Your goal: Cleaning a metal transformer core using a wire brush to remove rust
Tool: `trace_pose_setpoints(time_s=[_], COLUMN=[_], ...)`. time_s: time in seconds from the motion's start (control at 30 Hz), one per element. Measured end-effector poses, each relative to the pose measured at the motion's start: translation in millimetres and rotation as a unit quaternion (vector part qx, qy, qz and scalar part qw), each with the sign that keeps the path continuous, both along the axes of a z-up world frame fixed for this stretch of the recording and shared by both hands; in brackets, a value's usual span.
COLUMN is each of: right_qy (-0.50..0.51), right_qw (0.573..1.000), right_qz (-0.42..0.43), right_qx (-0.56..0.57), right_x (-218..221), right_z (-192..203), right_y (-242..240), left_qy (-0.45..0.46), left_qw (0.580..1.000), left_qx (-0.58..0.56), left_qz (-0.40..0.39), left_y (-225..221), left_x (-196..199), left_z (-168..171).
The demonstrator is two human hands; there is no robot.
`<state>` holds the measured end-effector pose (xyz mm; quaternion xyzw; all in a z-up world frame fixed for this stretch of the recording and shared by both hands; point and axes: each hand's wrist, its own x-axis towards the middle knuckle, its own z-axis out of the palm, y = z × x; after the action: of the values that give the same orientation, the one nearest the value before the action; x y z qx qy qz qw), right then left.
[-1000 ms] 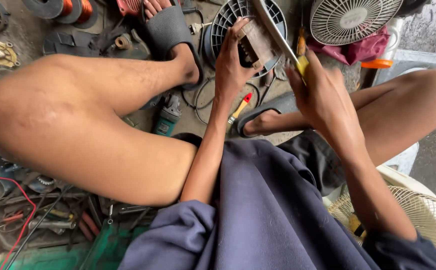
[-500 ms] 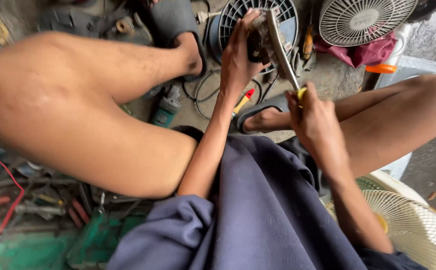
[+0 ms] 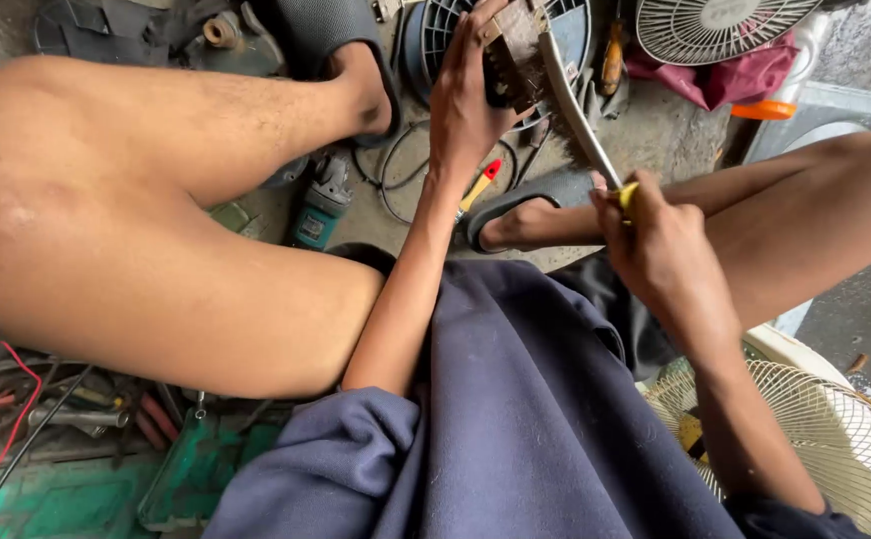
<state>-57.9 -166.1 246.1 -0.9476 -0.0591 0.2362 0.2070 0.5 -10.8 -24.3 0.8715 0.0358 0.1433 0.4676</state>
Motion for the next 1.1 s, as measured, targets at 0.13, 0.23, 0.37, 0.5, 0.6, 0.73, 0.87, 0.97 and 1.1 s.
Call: trace_pose_setpoints(time_s=[0.13,0.23,0.37,0.5,0.6,0.73,0.87,0.97,1.1], right_qy=[-0.092,-0.161,-0.190,-0.086,-0.186,-0.206,-0.182,-0.136,-0.283], right_qw=[0.995,0.983,0.972,0.992,0.981,0.974,0.973,0.984,0.951], right_qz=[0.044,0.061,0.101,0.059,0.049,0.079,0.140,0.113,0.105], right_qx=[0.020,0.058,0.094,-0.068,0.018,0.054,0.010,-0.010,0.070], right_x=[26.9,71.2,58.5,-1.3,3.8,68.8,44.5,12.5,58.5], right_z=[-47.4,-61.1,-22.4,-26.1,-65.2,-82.4,-30.3,-45.3,-119.9], right_y=[29.4,45.3,32.1,-4.9,27.3,35.0,3.7,5.4,27.1], left_qy=[-0.084,-0.023,-0.034,-0.079,-0.060,-0.038,-0.049,-0.053,-0.042], left_qw=[0.995,0.997,0.997,0.993,0.994,0.997,0.996,0.996,0.998], left_qx=[-0.040,-0.070,-0.059,-0.082,-0.086,-0.068,-0.073,-0.068,-0.041], left_qz=[-0.020,-0.018,-0.037,-0.009,-0.009,-0.029,-0.026,-0.006,-0.019], left_y=[11.3,18.0,18.4,12.1,11.2,16.6,15.4,10.4,15.2], left_x=[0.2,6.1,8.9,2.7,2.6,8.3,5.5,-1.3,7.2], left_z=[41.6,52.3,34.0,44.9,52.2,34.9,33.4,39.9,35.4])
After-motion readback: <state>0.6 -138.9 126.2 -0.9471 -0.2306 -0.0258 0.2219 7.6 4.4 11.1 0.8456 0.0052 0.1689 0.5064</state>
